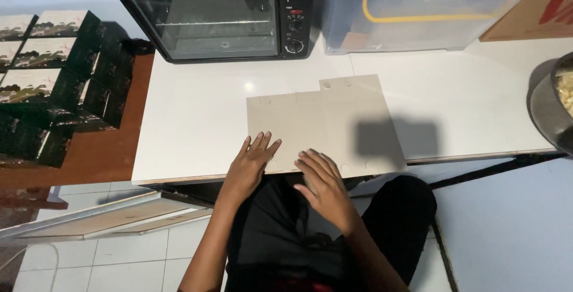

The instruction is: Assembling a small cardboard box by folding flaps and tucking tabs from a flat sheet.

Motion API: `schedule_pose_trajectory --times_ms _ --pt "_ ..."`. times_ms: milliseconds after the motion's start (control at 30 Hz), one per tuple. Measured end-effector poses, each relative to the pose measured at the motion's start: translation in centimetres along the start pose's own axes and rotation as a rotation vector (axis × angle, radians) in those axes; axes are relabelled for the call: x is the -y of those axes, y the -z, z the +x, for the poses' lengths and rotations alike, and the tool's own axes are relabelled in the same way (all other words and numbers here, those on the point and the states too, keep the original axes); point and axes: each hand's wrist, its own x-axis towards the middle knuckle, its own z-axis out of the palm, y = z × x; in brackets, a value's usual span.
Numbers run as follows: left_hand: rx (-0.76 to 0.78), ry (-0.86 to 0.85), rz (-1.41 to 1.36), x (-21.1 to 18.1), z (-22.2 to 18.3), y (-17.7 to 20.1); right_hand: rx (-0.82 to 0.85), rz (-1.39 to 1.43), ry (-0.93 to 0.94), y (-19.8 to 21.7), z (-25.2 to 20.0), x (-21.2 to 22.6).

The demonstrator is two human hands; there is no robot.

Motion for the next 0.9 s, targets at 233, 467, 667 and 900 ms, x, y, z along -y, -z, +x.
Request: schedule_pose_trajectory --times_ms 233,467,667,900 --pt "0.223 0.008 0.034 -1.3 -0.9 1.0 0.452 0.013 -0.154 -0.1 4.1 -1.2" --pt "-0.046 0.070 -0.097 -0.8 -1.3 -1.0 0.386 0.055 -0.190 0.8 4.6 -2.0" --pt "-0.333 0.256 -0.184 -3.1 -0.2 -1.2 -0.018 -0.041 -0.203 -1.6 4.6 -2.7" --pt "-0.217 0.166 0.051 -2.4 0.3 -2.7 -0.102 -0.149 -0.039 -5.5 2.2 -1.2"
